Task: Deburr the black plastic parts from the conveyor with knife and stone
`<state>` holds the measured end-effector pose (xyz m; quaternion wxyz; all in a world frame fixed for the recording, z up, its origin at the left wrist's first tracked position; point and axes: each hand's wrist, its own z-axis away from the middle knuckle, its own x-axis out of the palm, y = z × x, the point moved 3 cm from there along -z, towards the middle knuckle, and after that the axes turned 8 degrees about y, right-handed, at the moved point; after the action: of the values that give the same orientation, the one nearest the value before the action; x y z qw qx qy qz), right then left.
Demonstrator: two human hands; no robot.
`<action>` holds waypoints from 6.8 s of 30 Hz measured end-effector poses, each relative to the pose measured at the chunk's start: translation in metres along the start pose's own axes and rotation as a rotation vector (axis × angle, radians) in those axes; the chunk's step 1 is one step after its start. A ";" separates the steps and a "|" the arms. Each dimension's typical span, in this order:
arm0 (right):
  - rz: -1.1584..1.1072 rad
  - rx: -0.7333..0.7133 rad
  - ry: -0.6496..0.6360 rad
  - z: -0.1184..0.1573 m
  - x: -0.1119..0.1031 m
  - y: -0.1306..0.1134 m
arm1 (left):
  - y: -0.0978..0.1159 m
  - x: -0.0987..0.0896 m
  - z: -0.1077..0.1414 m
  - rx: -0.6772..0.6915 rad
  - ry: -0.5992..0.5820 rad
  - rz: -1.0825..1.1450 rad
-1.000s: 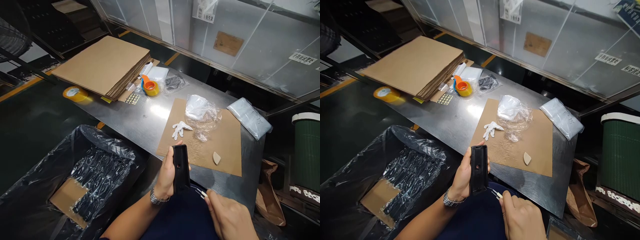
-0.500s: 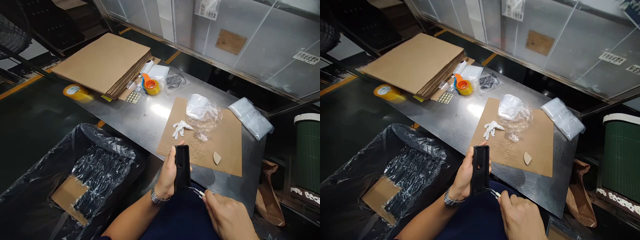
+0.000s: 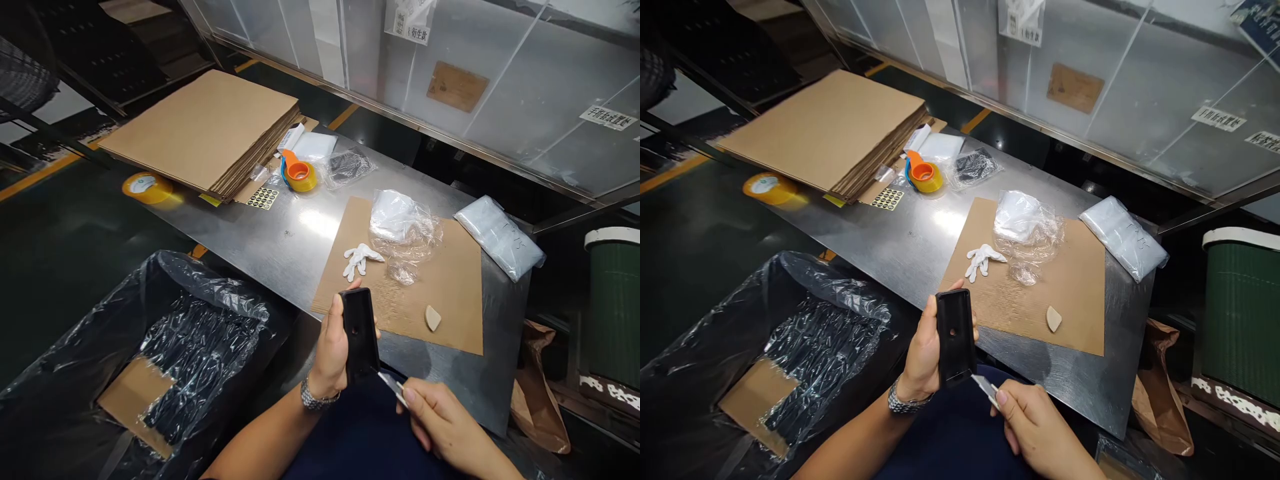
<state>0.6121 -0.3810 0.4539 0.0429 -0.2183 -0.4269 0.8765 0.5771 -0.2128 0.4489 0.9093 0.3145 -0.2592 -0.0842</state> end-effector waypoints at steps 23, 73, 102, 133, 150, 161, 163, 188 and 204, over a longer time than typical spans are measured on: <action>0.222 -0.513 0.685 -0.009 0.009 -0.009 | -0.004 0.004 -0.003 -0.057 -0.031 0.106; 0.208 -0.123 0.027 0.002 0.004 -0.041 | 0.006 -0.002 -0.006 0.104 0.025 0.230; 0.182 0.033 -0.074 0.002 0.013 -0.040 | 0.003 -0.007 -0.003 0.142 0.054 0.235; -0.068 0.070 -0.086 -0.001 0.024 -0.041 | 0.006 -0.009 0.004 0.342 0.117 0.266; 1.046 -0.798 0.698 0.009 0.027 -0.055 | 0.015 -0.007 0.010 0.534 0.129 0.366; 1.079 -0.711 0.782 0.009 0.040 -0.048 | 0.015 -0.009 0.011 0.507 0.170 0.337; 1.106 -0.691 0.811 0.010 0.039 -0.049 | 0.013 -0.009 0.010 0.456 0.166 0.332; 0.961 0.221 0.431 -0.104 -0.016 0.074 | -0.013 -0.012 -0.021 -0.373 0.051 0.201; 0.276 -0.738 0.289 -0.035 -0.013 -0.038 | -0.041 -0.002 -0.009 -0.704 -0.122 0.156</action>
<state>0.6345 -0.3351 0.4684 -0.0968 -0.3950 -0.6687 0.6225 0.5802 -0.2401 0.4170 0.9484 -0.0443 -0.2912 -0.1171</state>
